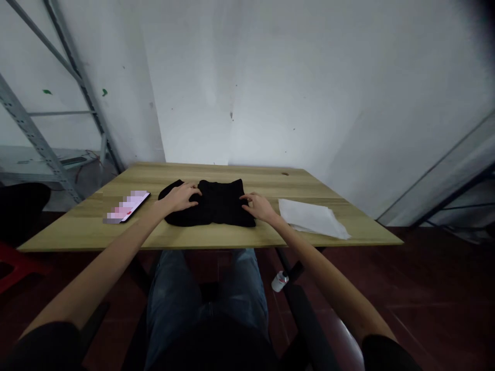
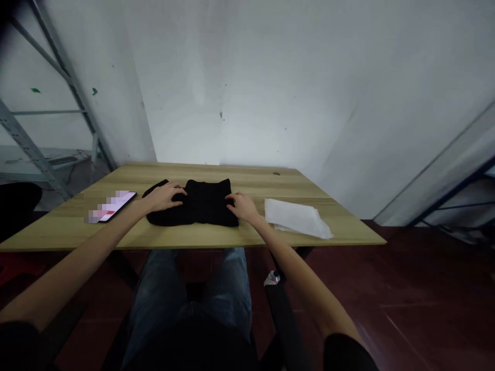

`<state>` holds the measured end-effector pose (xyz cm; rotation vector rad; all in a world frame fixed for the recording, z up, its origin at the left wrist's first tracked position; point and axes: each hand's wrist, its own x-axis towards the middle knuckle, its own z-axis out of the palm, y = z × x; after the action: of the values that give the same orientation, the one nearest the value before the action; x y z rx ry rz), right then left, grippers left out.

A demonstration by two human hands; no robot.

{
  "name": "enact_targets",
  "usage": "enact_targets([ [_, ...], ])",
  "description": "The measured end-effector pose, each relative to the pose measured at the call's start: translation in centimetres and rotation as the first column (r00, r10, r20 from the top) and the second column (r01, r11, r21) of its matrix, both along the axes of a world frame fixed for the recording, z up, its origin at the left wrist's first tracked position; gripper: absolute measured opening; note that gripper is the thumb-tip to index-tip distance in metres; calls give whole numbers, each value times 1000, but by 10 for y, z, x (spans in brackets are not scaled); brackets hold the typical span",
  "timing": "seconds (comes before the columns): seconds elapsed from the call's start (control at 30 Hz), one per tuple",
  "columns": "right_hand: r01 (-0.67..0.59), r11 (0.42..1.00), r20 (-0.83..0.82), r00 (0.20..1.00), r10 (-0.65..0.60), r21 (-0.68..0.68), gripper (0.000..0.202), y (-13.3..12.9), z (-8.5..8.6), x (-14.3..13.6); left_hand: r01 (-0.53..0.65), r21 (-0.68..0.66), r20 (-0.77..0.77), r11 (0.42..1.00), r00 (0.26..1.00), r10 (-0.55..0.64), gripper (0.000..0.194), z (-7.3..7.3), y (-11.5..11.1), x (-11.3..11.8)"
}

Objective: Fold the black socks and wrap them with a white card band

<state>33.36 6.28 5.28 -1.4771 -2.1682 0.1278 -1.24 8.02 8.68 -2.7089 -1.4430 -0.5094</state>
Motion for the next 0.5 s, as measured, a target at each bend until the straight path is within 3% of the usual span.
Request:
enact_targets([
  [0.1,30,1000,41,999,-30,10,18,6,-7,-1,10,-30,-6,1000,1000,-10,13,-7,18,-1],
  [0.23,53,994,-130,991,-40,92,16,3,-6,5,36,-19,115,999,993,-34,16,-3,24,-6],
  [0.37,113,977,-411,911,-30,180,25,13,11,9,80,-7,287,997,955,-75,26,16,36,-6],
  [0.5,151,967,-506,862,-28,204,28,47,30,1,83,-29,416,996,907,-63,28,25,68,3],
])
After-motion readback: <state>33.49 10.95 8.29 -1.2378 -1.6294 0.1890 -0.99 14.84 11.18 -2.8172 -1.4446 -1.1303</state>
